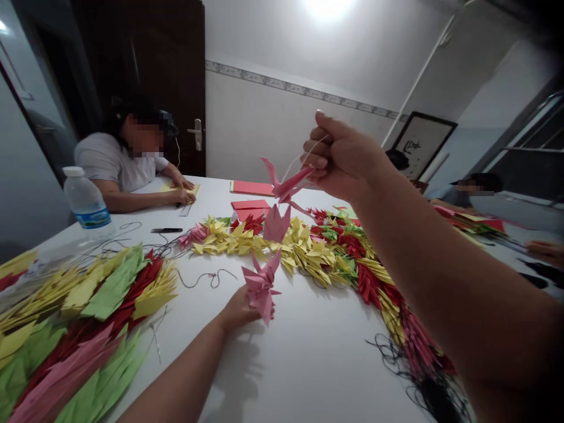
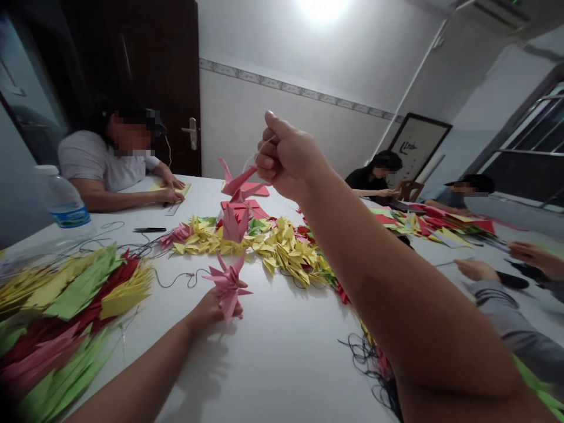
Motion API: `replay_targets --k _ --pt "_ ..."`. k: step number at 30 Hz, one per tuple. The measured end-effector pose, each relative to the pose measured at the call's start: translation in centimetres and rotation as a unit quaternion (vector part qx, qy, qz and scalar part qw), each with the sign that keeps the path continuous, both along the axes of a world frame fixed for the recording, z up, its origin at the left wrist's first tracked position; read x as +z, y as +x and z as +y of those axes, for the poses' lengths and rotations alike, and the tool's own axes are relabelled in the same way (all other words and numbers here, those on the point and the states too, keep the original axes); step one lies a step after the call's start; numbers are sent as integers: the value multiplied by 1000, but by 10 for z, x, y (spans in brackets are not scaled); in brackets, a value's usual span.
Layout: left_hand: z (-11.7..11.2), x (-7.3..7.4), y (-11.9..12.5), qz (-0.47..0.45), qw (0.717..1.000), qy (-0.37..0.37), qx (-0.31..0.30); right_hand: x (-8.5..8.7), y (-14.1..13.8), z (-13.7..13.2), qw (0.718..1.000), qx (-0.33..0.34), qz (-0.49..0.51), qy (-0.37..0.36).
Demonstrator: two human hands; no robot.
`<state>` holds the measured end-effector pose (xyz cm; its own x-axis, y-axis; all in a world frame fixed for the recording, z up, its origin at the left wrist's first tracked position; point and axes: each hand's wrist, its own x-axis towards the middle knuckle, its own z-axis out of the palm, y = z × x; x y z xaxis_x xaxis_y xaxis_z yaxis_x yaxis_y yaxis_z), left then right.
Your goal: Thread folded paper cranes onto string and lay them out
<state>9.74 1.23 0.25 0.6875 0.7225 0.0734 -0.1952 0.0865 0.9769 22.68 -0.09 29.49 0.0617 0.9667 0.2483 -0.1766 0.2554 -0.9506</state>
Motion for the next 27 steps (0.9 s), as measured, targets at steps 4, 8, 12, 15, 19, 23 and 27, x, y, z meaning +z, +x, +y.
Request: replay_targets --k 4,8,12,15,19,23,27 --pt "1 12 -4 41 998 -26 39 -4 18 -7 1000 -12 15 20" --pt "6 40 -31 169 973 149 57 -38 67 -23 993 -44 109 -8" --pt "-1 69 -68 304 936 180 17 -111 115 -42 974 -106 188 -70" --pt "-12 77 -85 390 906 161 -14 -174 133 -52 955 -134 225 -137" --pt "-24 62 -87 449 868 205 49 -240 139 -63 949 -136 207 -196" --pt "-29 33 -86 423 868 229 123 -273 138 -69 956 -171 124 -204" --pt "-25 15 -92 397 873 241 152 -284 141 -71 956 -210 -14 -207"
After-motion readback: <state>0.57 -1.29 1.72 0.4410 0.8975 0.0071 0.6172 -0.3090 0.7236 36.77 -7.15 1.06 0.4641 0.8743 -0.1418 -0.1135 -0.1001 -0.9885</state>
